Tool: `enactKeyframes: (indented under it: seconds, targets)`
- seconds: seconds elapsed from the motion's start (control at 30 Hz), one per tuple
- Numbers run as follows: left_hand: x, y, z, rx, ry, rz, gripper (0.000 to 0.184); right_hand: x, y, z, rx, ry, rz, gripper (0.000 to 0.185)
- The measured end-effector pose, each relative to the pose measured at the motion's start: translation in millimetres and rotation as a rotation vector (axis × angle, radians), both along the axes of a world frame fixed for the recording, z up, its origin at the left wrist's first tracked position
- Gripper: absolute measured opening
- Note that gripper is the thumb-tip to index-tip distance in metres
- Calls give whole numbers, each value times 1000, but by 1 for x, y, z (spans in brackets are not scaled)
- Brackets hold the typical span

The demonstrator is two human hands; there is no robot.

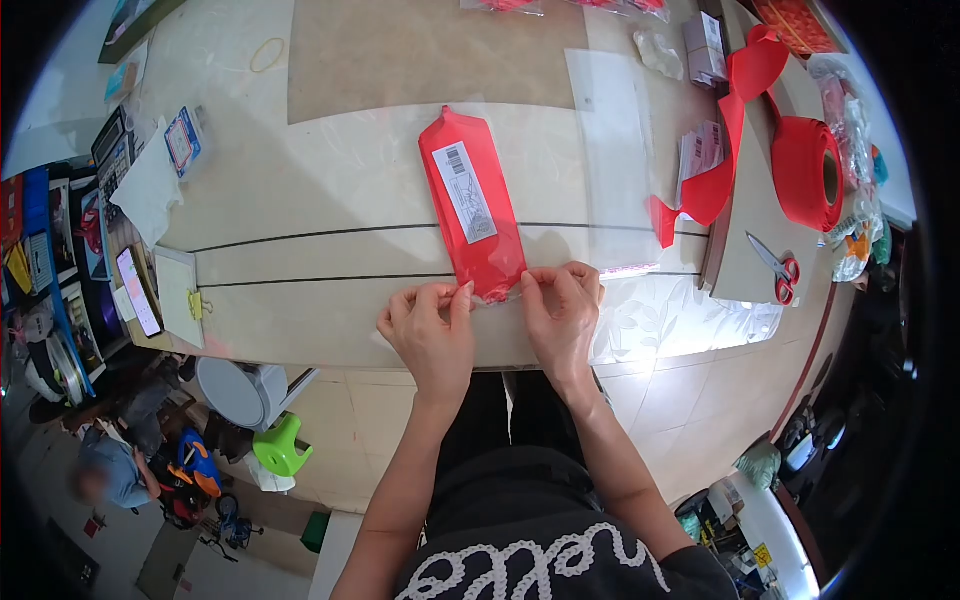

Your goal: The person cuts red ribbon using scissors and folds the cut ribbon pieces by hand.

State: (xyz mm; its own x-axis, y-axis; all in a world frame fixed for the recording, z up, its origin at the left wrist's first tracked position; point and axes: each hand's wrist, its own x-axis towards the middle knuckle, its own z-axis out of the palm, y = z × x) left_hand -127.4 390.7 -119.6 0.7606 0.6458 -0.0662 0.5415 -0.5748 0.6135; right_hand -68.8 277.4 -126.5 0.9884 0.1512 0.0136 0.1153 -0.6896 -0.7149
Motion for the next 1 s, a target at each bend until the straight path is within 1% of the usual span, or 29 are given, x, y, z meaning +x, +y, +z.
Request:
enactKeyframes:
  seconds: [0.13, 0.2, 0.3, 0.4, 0.5, 0.6, 0.63, 0.7, 0.73, 0.8, 0.87, 0.9, 1.0]
  targets:
    - [4, 2, 2, 0, 61, -12, 13, 1, 3, 3, -41, 20, 4, 6]
    - [6, 2, 4, 6, 101, -11, 14, 1, 4, 4, -93, 17, 31, 10]
    - [8, 3, 6, -5, 121, -14, 14, 4, 8, 11, -136, 106, 35, 17]
    - [8, 3, 7, -35, 133, -8, 14, 5, -5, 16, 10, 148, 21, 35]
    - [8, 2, 7, -21, 134, -2, 15, -4, -12, 13, -204, -215, 331, 48]
    - [6, 0, 3, 17, 99, 10, 16, -11, 5, 17, -459, -267, 711, 61]
    - [6, 2, 3, -24, 120, -6, 16, -10, 6, 5, -452, -243, 671, 65]
    - [4, 7, 8, -97, 160, -35, 17, -6, 1, 0, -407, -155, 678, 69]
    - [4, 9, 14, -46, 101, -16, 25, -4, -2, -2, -384, -112, 679, 71]
    - [3, 6, 26, 49, -18, 14, 43, -6, -2, -9, -441, -140, 691, 72]
    - [0, -5, 20, 139, -29, -327, 60, -8, -2, -13, -520, -179, 689, 70]
    - [-2, -9, 13, 192, -34, -489, 68, -8, -5, -14, -444, -208, 685, 67]
    - [-9, -10, -12, 200, 86, -534, 76, -12, -10, -16, -455, -184, 656, 64]
